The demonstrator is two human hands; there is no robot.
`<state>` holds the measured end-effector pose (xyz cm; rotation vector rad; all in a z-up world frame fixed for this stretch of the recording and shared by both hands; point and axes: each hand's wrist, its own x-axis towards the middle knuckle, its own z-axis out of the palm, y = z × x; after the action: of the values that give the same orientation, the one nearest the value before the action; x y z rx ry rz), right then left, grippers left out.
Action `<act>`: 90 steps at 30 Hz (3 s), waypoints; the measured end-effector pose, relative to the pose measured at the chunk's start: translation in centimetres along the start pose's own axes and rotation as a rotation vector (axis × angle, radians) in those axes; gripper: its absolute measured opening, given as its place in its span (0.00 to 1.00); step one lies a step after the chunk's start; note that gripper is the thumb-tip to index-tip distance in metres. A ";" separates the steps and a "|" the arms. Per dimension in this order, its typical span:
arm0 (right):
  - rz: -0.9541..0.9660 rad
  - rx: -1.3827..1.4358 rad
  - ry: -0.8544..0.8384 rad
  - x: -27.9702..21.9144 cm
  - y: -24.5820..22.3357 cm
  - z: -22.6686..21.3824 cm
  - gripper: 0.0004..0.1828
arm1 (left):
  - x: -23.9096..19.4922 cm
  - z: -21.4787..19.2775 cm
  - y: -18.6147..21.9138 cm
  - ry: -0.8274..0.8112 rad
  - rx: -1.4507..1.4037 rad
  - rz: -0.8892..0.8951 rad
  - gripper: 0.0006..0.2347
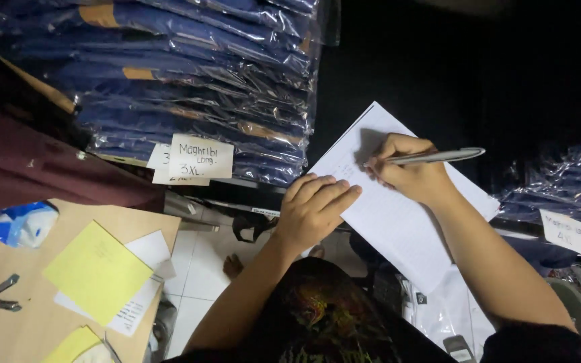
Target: The person is performing an inventory check in a storage area, reading labels on stacks of packaged blue garments and recording the sizes and quantities on a notepad.
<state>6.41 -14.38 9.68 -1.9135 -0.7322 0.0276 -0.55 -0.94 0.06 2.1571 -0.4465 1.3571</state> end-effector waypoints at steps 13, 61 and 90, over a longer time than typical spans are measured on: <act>-0.143 -0.220 -0.014 -0.1 2.0 -0.3 0.13 | -0.3 0.8 0.0 0.070 -0.001 -0.020 0.09; 0.214 0.161 0.430 -0.1 2.4 -1.0 0.07 | 0.9 -0.4 0.3 0.037 0.033 0.053 0.08; 0.195 -0.018 0.307 0.2 1.0 -1.0 0.03 | 0.2 0.2 -0.3 0.052 0.035 0.090 0.10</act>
<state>7.34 -15.42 9.40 -1.9435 -0.3400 -0.1485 -0.18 -0.82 0.08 2.1469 -0.5089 1.4773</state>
